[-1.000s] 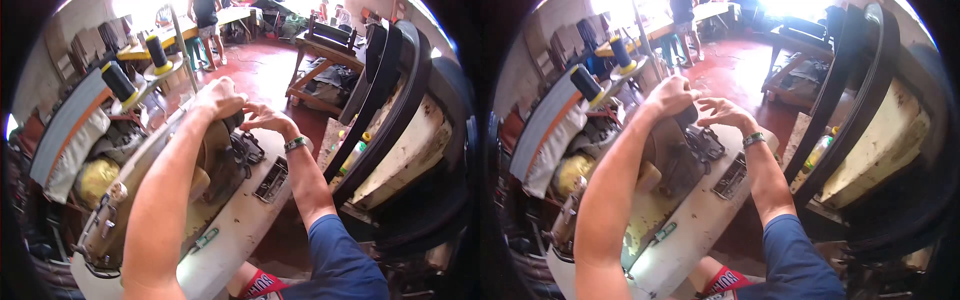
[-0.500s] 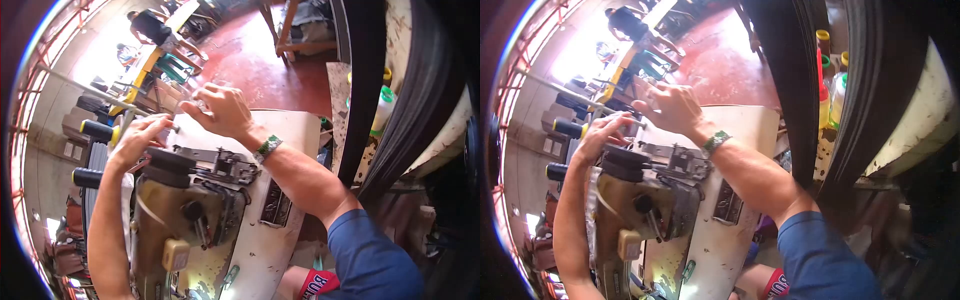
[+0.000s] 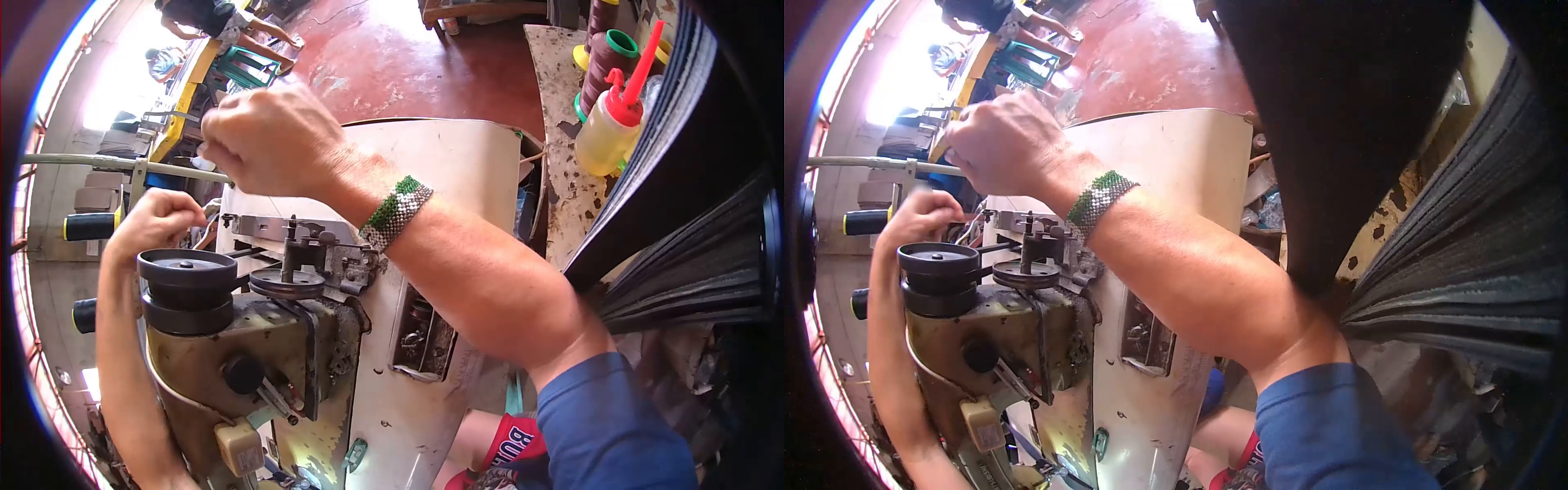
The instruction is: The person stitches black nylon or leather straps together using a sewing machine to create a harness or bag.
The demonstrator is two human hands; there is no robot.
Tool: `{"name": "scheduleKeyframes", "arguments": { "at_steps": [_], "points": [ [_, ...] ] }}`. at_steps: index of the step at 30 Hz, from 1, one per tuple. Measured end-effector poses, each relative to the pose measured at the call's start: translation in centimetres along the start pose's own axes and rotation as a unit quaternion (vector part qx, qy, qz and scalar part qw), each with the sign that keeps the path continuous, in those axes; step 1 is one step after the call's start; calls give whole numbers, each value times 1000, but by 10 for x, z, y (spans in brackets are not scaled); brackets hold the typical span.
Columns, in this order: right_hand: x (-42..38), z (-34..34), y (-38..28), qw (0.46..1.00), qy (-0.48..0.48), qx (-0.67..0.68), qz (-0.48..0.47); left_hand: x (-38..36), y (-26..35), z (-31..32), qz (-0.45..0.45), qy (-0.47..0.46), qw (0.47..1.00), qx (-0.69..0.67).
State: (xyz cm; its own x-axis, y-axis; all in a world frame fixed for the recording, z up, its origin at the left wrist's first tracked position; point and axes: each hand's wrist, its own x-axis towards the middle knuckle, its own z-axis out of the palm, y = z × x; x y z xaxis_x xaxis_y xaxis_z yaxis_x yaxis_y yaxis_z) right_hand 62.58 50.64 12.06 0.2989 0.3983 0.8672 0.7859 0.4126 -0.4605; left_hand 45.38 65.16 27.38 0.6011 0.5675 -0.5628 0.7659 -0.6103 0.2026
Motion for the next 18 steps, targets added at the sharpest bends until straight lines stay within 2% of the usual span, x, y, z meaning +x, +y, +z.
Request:
{"name": "scheduleKeyframes", "arguments": {
  "at_steps": [1, 2, 3, 5, 7, 8, 9, 11, 12, 13, 14, 15, 17, 18],
  "points": [
    [-2, 1, 1, 999, -33, -4, -22, -14, 4, -4, 14, 38, 997, -72],
    [-6, 4, 0, 990, -136, 28, -2, -28, 16, -7, 32, 72, 991, -107],
    [-3, -4, -7, 954, -292, 13, 61, -40, 20, -14, 80, 63, 982, -159],
    [-12, -1, -7, 951, -297, 74, 32, -60, 21, -28, 177, 91, 938, -283],
    [-15, 22, -7, 970, -180, 163, 16, -69, 37, -21, 164, 77, 951, -251],
    [-16, 40, -1, 966, -132, 217, -53, -73, 47, -17, 158, 74, 956, -235],
    [-15, 29, -12, 939, -183, 292, -2, -75, 55, -12, 149, 74, 957, -236],
    [-6, 11, -27, 902, -299, 299, 93, -72, 65, -1, 134, 77, 960, -234],
    [-9, 25, -19, 896, -251, 362, 63, -69, 66, 4, 134, 98, 957, -239],
    [-6, 23, -19, 846, -266, 444, 129, -67, 67, 6, 134, 117, 953, -244],
    [-5, 19, -19, 832, -256, 470, 148, -68, 71, 2, 139, 64, 969, -196],
    [-3, 17, -17, 816, -248, 494, 167, -65, 69, 6, 148, 56, 969, -191],
    [-3, 17, -11, 855, -242, 417, 193, -58, 68, 18, 170, 107, 976, -89],
    [-4, 21, -7, 887, -234, 355, 177, -62, 76, 26, 183, 162, 970, 13]
  ]
}}
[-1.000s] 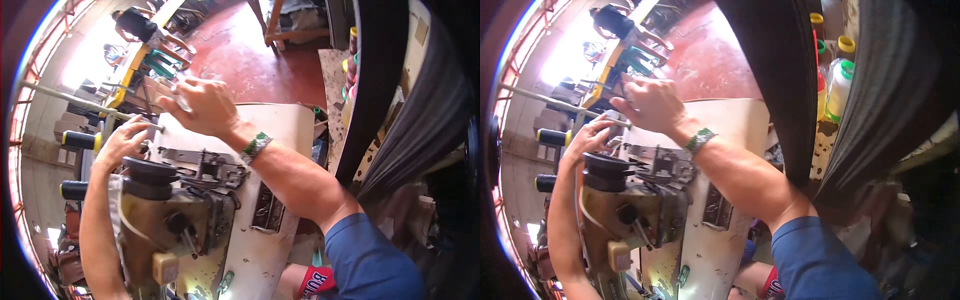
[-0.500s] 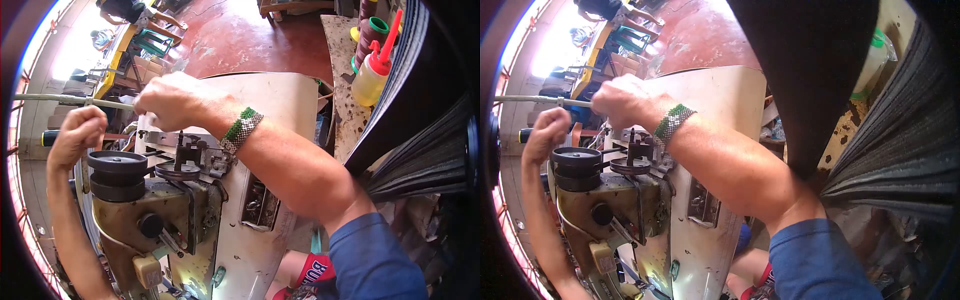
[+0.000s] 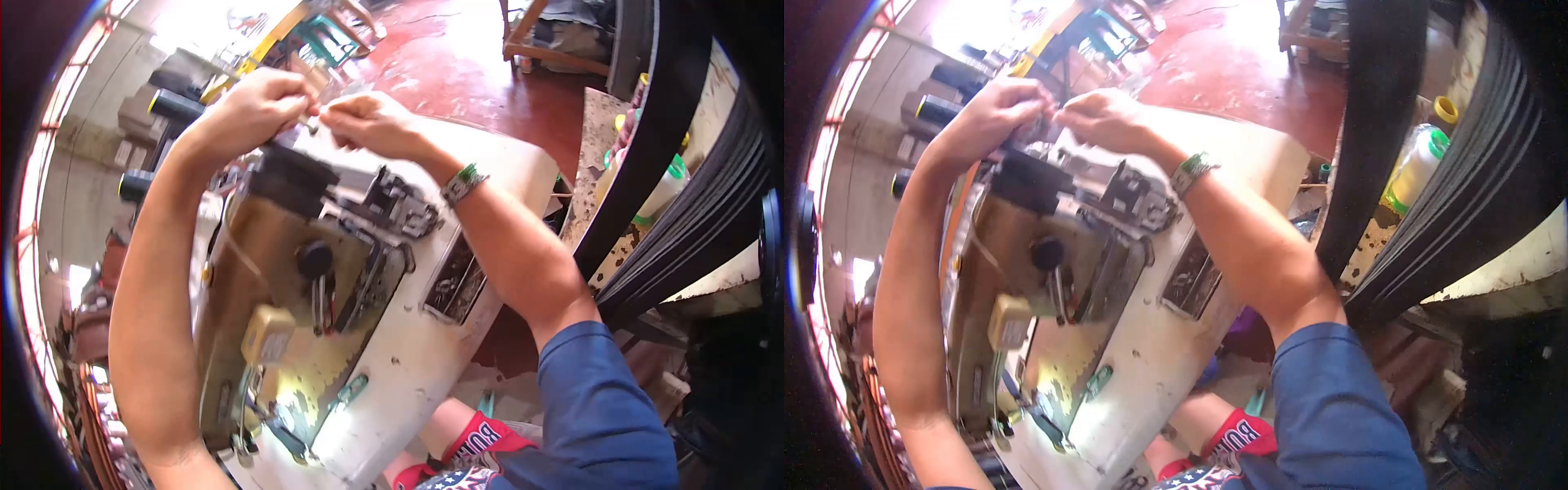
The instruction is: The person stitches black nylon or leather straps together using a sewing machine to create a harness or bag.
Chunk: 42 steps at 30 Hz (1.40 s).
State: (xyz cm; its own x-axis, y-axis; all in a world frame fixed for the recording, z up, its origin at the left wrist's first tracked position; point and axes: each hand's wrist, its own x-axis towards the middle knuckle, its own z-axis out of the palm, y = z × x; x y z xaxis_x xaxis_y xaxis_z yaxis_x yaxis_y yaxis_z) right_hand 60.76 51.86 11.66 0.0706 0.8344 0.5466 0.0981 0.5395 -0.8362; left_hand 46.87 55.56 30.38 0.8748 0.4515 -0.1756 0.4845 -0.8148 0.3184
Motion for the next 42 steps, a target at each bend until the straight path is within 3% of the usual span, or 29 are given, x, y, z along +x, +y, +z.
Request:
{"name": "scheduleKeyframes", "arguments": {
  "at_steps": [1, 2, 3, 5, 7, 11, 13, 15, 18, 20, 22, 24, 25, 29, 31, 33, 35, 37, 38, 39, 41, 42],
  "points": [
    [1, 1, 6, 998, 19, -66, -11, -5, 5, 2, 26, 31, 993, 109],
    [-3, 1, 6, 991, 28, -128, -37, -3, -15, 5, 127, 122, 966, 191],
    [-3, 0, 8, 985, 41, -164, -47, -22, 12, 15, 1, 198, 946, 257],
    [-1, -1, 16, 974, 74, -209, -41, -65, 41, 15, 97, 320, 875, 349],
    [-1, 0, 28, 968, 84, -233, -41, -130, 81, 11, 98, 303, 885, 339],
    [3, -7, 29, 939, 43, -342, 1, -263, 179, 48, 86, 169, 958, 216],
    [6, -15, 51, 930, 55, -351, -99, -311, 226, 55, 45, 95, 989, 102],
    [3, -27, 66, 930, 52, -338, -134, -351, 263, 66, -14, 82, 994, 67],
    [17, -32, 81, 959, 56, -258, -101, -400, 284, 124, -105, 303, 940, 114],
    [28, -35, 82, 975, 78, -202, -58, -435, 309, 142, -177, 341, 919, 92],
    [32, -35, 67, 975, 128, -174, -48, -457, 315, 149, -178, 353, 916, 60],
    [30, -32, 34, 961, 197, -180, -73, -489, 314, 143, -132, 309, 942, 7],
    [28, -27, 8, 963, 211, -166, -37, -506, 313, 139, -110, 285, 952, -21],
    [32, -6, -65, 963, 206, -152, -78, -542, 300, 130, -55, 224, 972, -39],
    [50, -10, -77, 969, 166, -160, -91, -548, 294, 139, -39, 274, 960, -36],
    [78, -19, -73, 980, 114, -134, -96, -534, 280, 166, -26, 385, 922, -3],
    [90, -3, -91, 991, 107, -77, 23, -535, 270, 181, -24, 439, 896, 64],
    [98, -10, -70, 992, -30, -84, -86, -559, 272, 147, -50, 314, 947, -47],
    [92, 1, -86, 997, -33, -72, -9, -577, 267, 131, -41, 266, 959, -95],
    [95, 12, -101, 980, -41, -191, 40, -594, 256, 124, -38, 216, 966, -134],
    [92, 30, -105, 971, -77, -203, 97, -619, 205, 169, 132, 448, 882, -52],
    [98, 29, -91, 967, -97, -206, 115, -608, 209, 170, -155, 497, 853, -14]
  ]
}}
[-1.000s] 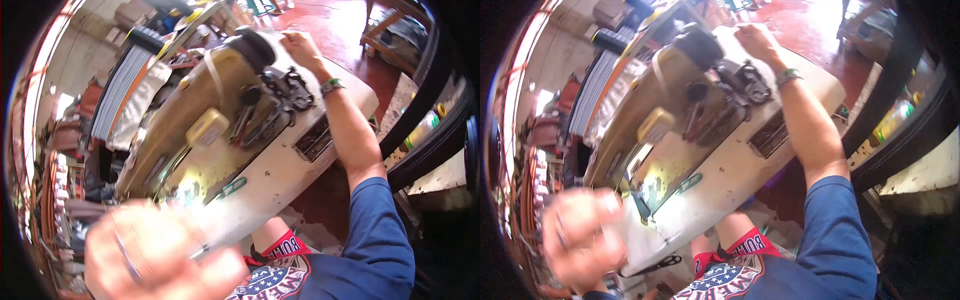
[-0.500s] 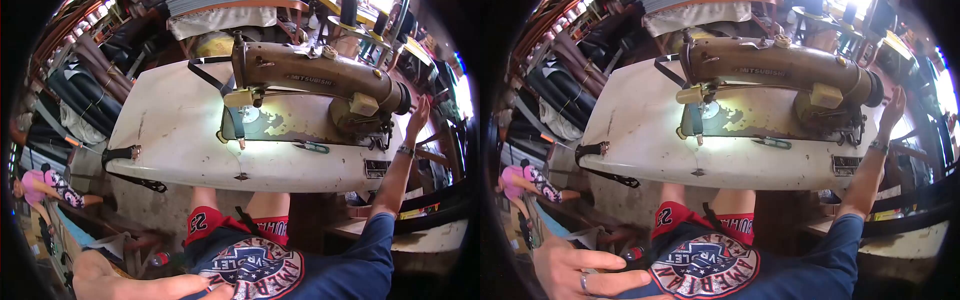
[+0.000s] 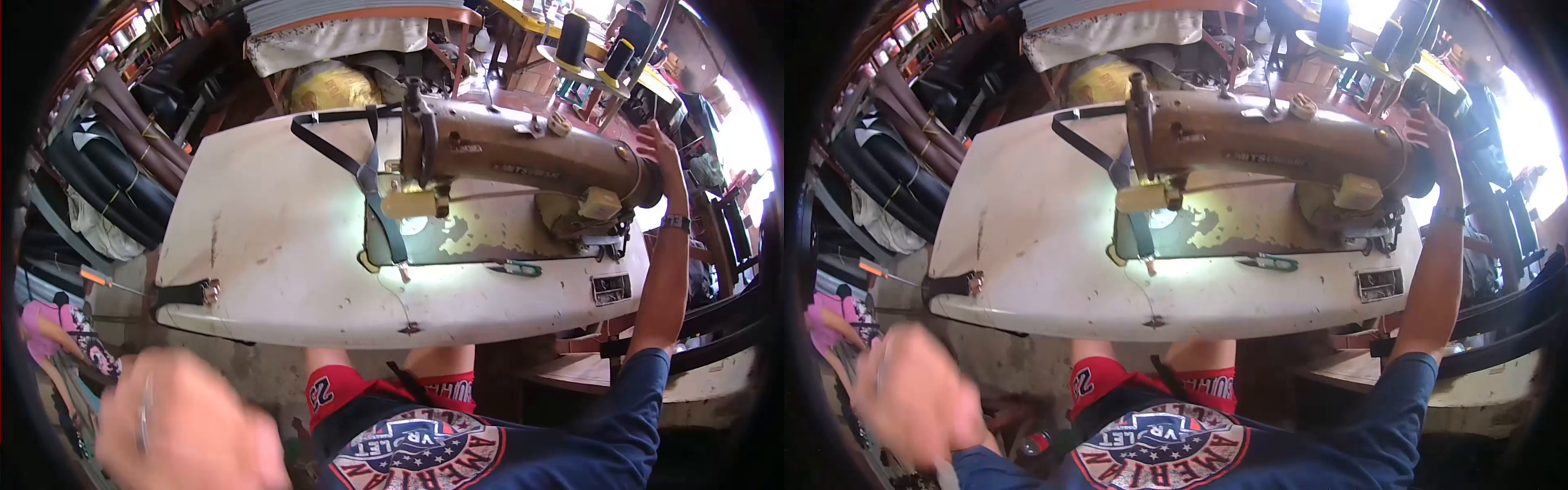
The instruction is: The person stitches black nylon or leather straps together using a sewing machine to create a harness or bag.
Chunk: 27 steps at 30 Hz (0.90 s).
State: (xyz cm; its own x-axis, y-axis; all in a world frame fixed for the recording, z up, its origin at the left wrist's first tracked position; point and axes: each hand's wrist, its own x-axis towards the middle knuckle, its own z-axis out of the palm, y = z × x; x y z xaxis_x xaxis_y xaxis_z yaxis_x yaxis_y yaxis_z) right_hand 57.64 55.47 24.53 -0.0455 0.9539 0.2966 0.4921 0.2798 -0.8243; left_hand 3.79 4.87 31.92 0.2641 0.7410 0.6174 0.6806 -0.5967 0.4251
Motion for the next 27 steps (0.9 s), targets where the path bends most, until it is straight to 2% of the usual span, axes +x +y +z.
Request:
{"name": "scheduleKeyframes", "arguments": {
  "at_steps": [1, 2, 3, 4, 5, 6, 8, 9, 10, 12, 14, 15, 17, 18, 21, 23, 24, 25, 27],
  "points": [
    [10, 1, 7, 1000, -26, -5, 12, 5, -23, 14, -121, 59, 991, 9],
    [9, -1, 7, 994, -48, -102, -1, 10, -45, 27, -239, 119, 964, 4],
    [12, -2, 2, 990, -75, -110, 46, 11, -108, 38, -210, 33, 977, -20],
    [7, -1, -2, 992, -62, -87, 63, 9, -161, 66, -200, 17, 979, 38],
    [3, 1, -4, 993, -51, -65, 80, 14, -198, 88, -247, -6, 968, 49],
    [11, -6, 15, 994, -70, -46, 71, 12, -246, 118, -165, 17, 980, 113],
    [14, -12, 23, 993, -83, -39, 73, 20, -288, 159, -226, 10, 947, 228],
    [18, -17, 29, 991, -78, -110, -9, 23, -299, 172, -242, 1, 939, 246],
    [23, -28, 43, 977, -74, -179, -87, 25, -308, 183, -258, -11, 929, 264],
    [22, -22, 50, 996, -49, -80, -4, 27, -315, 189, -280, -36, 924, 259],
    [21, -25, 61, 969, -55, -188, -148, 26, -315, 191, -254, 34, 922, 289],
    [26, -27, 60, 961, -64, -216, -162, 29, -307, 190, -256, 78, 914, 305],
    [36, -30, 59, 940, -81, -269, -193, 41, -292, 185, -382, 32, 875, 295],
    [63, -50, 102, 916, -59, -294, -265, 45, -286, 183, -441, 6, 850, 289],
    [31, -33, 65, 923, -103, -315, -195, 58, -279, 186, -468, -28, 836, 286],
    [4, -26, 30, 921, -124, -277, -245, 67, -287, 190, -479, -37, 843, 243],
    [15, -29, 30, 977, -125, -168, -49, 69, -291, 193, -476, -40, 850, 220],
    [20, -32, 38, 985, -138, -108, -9, 70, -294, 195, -474, -44, 857, 196],
    [16, -37, 38, 960, -183, -178, -117, 72, -294, 192, -470, -47, 868, 155]
  ]
}}
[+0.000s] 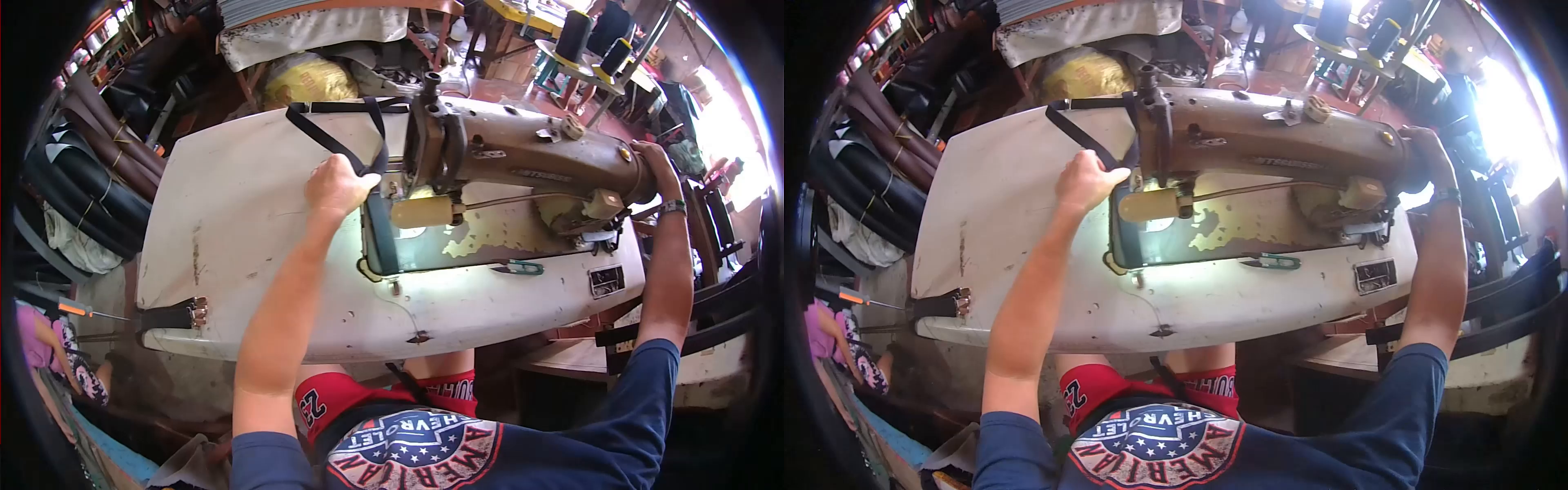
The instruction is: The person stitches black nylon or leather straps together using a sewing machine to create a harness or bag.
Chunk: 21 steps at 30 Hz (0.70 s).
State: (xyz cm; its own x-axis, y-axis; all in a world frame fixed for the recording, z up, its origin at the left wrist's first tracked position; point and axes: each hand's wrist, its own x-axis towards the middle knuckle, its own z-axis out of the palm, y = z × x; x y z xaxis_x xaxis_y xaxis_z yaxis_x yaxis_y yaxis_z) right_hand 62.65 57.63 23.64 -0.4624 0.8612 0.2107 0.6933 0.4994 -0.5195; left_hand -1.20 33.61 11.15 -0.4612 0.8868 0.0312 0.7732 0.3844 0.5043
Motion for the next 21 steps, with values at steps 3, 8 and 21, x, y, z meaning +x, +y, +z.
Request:
{"name": "scheduleKeyframes", "arguments": {
  "at_steps": [3, 8, 21],
  "points": [
    [-11, 0, -4, 986, 28, -139, -85, -3, -17, -7, 47, -28, 989, -136],
    [-14, 8, -13, 996, 38, 39, 71, -60, -59, -5, 81, -55, 915, -392],
    [-48, 54, -64, 865, 181, 434, 177, -151, -14, 1, -66, -99, 800, -588]
  ]
}}
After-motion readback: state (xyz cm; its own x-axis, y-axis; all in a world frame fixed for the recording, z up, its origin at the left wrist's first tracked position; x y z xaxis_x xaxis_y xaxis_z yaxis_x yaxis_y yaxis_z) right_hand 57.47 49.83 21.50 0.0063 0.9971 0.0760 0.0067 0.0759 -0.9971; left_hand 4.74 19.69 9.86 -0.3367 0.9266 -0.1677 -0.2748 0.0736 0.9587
